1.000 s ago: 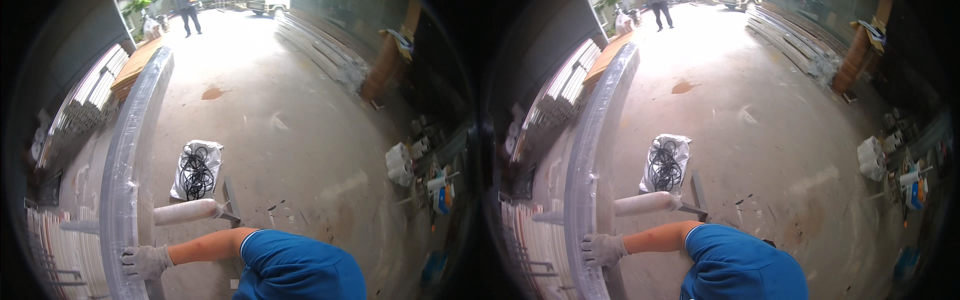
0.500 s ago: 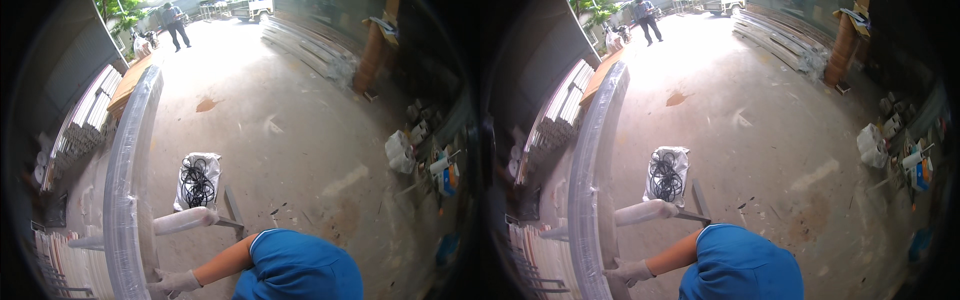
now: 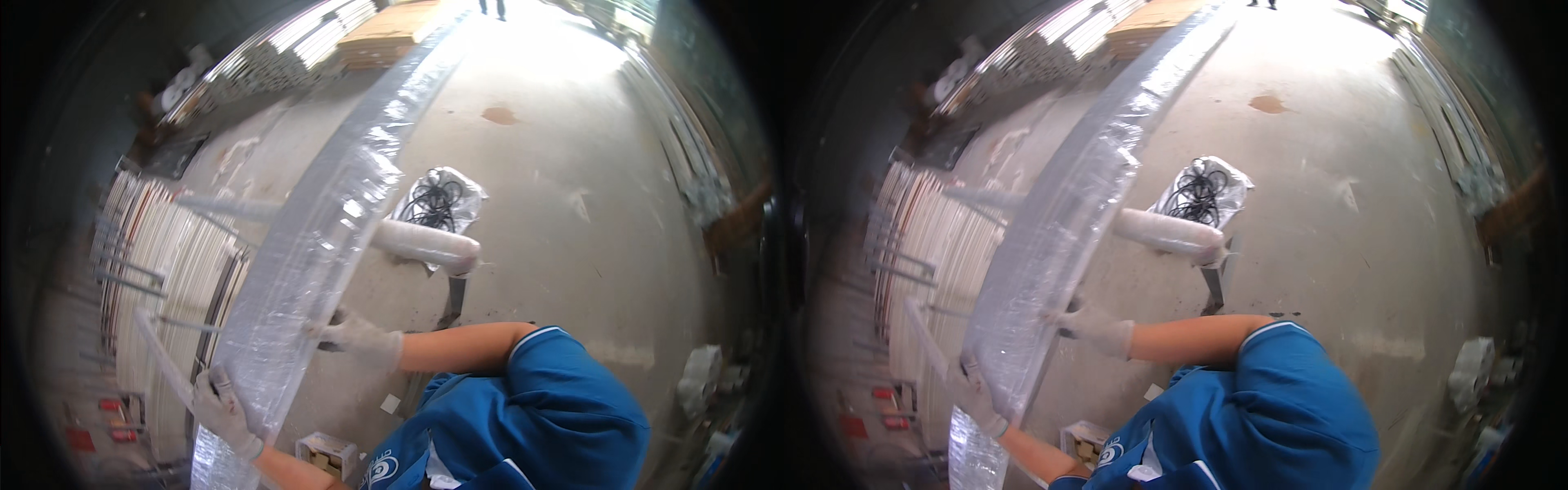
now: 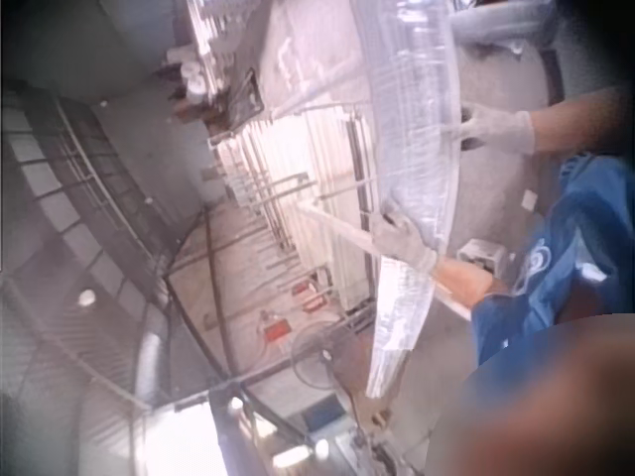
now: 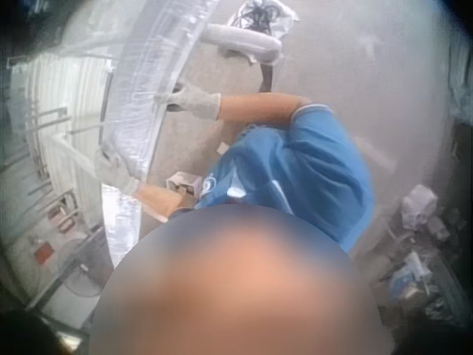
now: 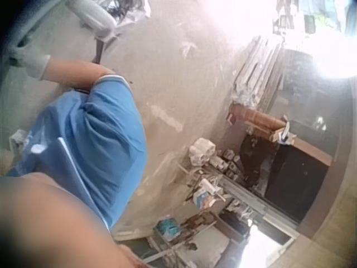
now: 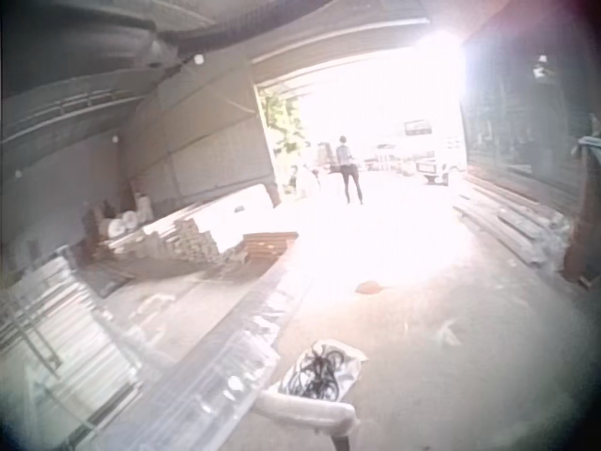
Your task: The person places a document on a long metal frame, then retrieves several rectangular cardboard pieces from a basket and arranges them on the frame. They then use a roll of clear plastic wrap to encase the cardboard pieces, stretching and smoothing the film over the items.
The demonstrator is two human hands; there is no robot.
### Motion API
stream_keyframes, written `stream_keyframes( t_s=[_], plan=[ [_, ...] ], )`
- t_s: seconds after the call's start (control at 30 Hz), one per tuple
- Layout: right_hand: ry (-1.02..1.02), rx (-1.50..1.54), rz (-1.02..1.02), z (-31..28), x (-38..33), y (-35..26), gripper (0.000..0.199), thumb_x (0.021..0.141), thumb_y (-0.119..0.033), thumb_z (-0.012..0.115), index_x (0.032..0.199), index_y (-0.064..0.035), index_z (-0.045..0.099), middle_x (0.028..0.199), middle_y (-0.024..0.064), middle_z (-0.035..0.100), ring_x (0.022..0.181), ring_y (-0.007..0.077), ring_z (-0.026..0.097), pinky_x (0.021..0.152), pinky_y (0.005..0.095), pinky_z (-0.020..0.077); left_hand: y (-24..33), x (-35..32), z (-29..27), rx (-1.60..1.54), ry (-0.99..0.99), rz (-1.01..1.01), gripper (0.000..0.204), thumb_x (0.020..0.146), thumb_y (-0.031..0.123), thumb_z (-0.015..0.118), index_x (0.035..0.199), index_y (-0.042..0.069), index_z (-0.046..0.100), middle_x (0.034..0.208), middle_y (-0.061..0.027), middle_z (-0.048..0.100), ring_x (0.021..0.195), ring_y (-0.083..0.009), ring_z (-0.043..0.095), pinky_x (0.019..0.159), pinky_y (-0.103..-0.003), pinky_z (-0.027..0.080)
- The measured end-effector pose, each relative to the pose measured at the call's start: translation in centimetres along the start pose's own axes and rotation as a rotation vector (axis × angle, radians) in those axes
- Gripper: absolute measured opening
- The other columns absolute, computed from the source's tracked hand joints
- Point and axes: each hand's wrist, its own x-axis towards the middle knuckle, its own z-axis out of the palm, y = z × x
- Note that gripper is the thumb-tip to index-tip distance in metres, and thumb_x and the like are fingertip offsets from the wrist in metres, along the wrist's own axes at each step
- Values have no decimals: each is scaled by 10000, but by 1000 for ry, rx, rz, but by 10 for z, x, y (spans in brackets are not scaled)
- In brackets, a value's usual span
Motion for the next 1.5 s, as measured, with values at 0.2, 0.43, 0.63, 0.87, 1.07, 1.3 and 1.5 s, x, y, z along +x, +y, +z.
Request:
stream_keyframes(
  t_s=[0.2,0.43,0.63,0.87,1.07,1.3,1.5],
  plan=[
    [-115,232,144,-21,-14,-16,629,985,-447,621,1407,-9,458,1366,156,569,1264,292,571,1063,468,497,47,-28,-24,-12,267,81,511,948,531,606,957,23,661,831,-161,635,782,-368,593,727,-467,460],
    [-87,330,135,-54,-32,22,578,1036,-420,533,1430,-13,416,1377,147,552,1279,307,548,1089,453,471,60,-87,-21,80,364,76,575,883,660,619,1030,105,650,970,-108,666,922,-330,627,830,-496,461],
    [-308,-297,-142,-94,-45,57,478,1041,-262,547,1424,-4,422,1393,138,530,1273,269,533,1094,419,434,76,-146,-8,48,444,62,673,762,740,696,1018,120,644,1061,-74,639,994,-285,598,866,-463,441],
    [-322,308,144,-124,-29,74,635,998,-402,599,1484,-60,376,1467,100,476,1330,221,479,1076,390,467,81,-160,-8,11,482,47,696,721,727,725,1016,101,642,1071,-67,638,1025,-273,587,870,-450,438],
    [-342,-161,475,-133,-37,34,694,952,-412,676,1468,-46,388,1425,142,495,1232,266,565,1016,457,505,80,-158,-8,4,488,51,601,766,633,714,1015,93,631,1038,-78,653,985,-271,626,856,-450,460],
    [-849,-1323,696,-40,-35,-120,368,784,-262,801,1005,25,734,884,100,742,842,175,716,781,304,561,78,-163,-7,-52,530,44,652,696,591,736,1067,69,613,1089,-99,650,984,-291,632,889,-432,496],
    [-932,-1549,1,55,-11,-155,265,746,-214,790,871,9,718,777,98,706,704,170,693,660,286,534,82,-165,-7,-58,562,87,643,680,547,719,1038,24,613,1097,-148,641,992,-311,632,874,-431,509]
  ],
)
